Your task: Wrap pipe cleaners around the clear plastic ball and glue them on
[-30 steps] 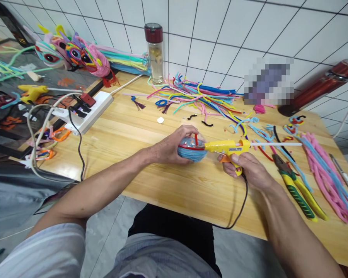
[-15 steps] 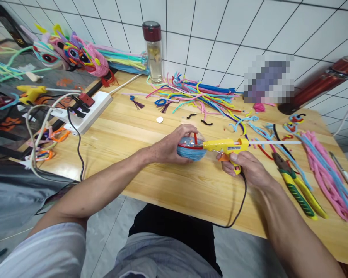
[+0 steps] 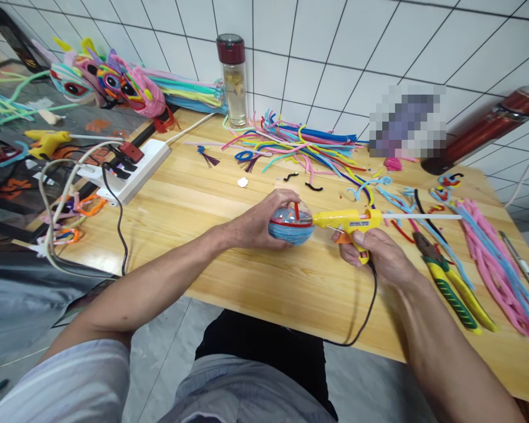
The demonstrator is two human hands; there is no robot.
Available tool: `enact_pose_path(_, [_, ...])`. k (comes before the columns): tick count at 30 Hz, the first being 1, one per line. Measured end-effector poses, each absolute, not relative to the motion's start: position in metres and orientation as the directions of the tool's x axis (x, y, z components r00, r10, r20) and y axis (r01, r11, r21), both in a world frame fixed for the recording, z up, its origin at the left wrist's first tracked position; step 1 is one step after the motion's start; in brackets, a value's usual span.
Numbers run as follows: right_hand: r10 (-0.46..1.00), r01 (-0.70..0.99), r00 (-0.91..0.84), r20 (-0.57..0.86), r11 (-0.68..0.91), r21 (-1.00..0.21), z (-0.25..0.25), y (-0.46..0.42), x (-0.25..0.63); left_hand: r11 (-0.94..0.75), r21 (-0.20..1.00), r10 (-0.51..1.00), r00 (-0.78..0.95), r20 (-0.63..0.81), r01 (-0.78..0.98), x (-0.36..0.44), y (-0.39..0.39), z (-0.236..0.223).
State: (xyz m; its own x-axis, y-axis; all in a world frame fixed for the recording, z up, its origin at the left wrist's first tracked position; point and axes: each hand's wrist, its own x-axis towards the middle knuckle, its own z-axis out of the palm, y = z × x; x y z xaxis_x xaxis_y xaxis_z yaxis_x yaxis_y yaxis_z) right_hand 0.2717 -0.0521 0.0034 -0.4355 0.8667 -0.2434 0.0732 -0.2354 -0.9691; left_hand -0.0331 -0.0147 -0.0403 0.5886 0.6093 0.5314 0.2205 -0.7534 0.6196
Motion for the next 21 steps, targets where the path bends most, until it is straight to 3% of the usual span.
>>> enact_pose_path(21, [0.855,0.078,-0.472,-0.213,-0.200,-0.977,0.0044,-0.0529,0.2688,-0.750,0.629,0.611,0.580,0.539,0.204,-0.0322,-0.0127,-0.0425])
